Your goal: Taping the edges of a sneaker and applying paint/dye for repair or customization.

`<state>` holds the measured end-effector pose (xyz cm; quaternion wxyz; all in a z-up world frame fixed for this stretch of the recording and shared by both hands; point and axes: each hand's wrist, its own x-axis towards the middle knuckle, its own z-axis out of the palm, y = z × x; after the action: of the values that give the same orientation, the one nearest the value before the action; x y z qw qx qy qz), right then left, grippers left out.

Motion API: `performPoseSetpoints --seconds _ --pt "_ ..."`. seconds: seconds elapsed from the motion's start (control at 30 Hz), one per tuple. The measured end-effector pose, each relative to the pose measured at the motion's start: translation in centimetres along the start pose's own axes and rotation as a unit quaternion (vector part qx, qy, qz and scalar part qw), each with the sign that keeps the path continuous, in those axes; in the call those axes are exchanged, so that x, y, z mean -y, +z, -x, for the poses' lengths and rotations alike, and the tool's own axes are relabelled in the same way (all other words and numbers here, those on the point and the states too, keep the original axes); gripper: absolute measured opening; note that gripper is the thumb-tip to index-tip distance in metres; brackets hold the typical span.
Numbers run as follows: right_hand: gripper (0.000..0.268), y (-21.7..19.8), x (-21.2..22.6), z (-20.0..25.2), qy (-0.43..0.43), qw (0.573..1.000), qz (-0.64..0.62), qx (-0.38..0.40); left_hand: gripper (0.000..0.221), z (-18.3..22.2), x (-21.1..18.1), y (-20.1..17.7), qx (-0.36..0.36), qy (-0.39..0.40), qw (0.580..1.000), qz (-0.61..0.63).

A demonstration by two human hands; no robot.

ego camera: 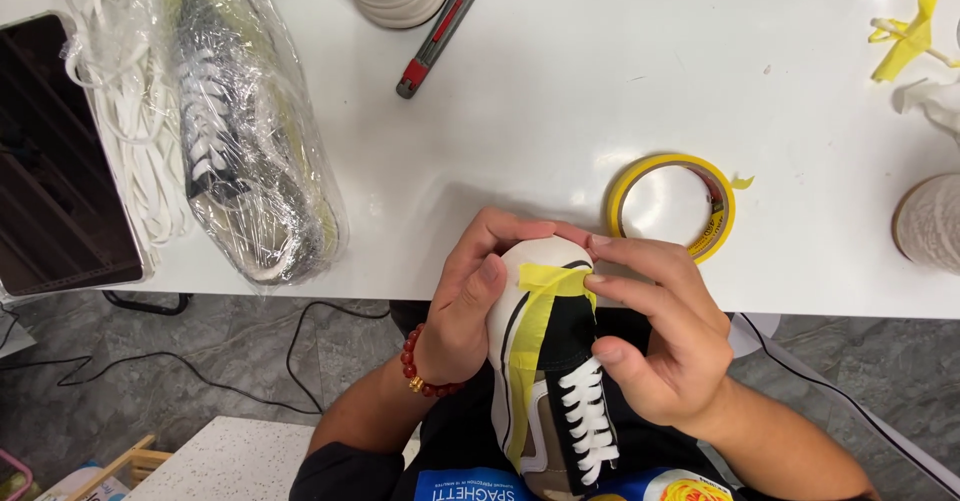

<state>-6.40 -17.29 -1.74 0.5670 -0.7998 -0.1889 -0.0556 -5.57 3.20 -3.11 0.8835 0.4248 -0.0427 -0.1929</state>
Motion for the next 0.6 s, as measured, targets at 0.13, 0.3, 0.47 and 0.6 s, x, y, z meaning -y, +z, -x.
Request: performPoseSetpoints --seconds 0.13,0.3,0.47,0.6 --pt "0.040 0.1 -0.2 1.1 0.040 0.997 -0.069 -0.001 0.048 -0.1 -0.1 -0.2 -0.004 -0.001 1.000 -0.003" --pt "0.040 -0.9 -0.2 0.8 0.115 0.983 -0.140 0.022 0.053 -0.7 -0.8 -1.0 0.043 0.042 0.996 -0.069" --pt "0.027 -3.7 0.8 -5.8 -0.032 0.992 0.115 0.032 0.046 -1.2 -4.0 -1.5 0.016 -0.016 0.984 -0.176" --pt "0.029 -2.9 1.6 -14.1 -0.221 0.902 0.367 0.060 0.032 -0.9 -4.6 -1.3 -0.058 -0.061 0.966 -0.245"
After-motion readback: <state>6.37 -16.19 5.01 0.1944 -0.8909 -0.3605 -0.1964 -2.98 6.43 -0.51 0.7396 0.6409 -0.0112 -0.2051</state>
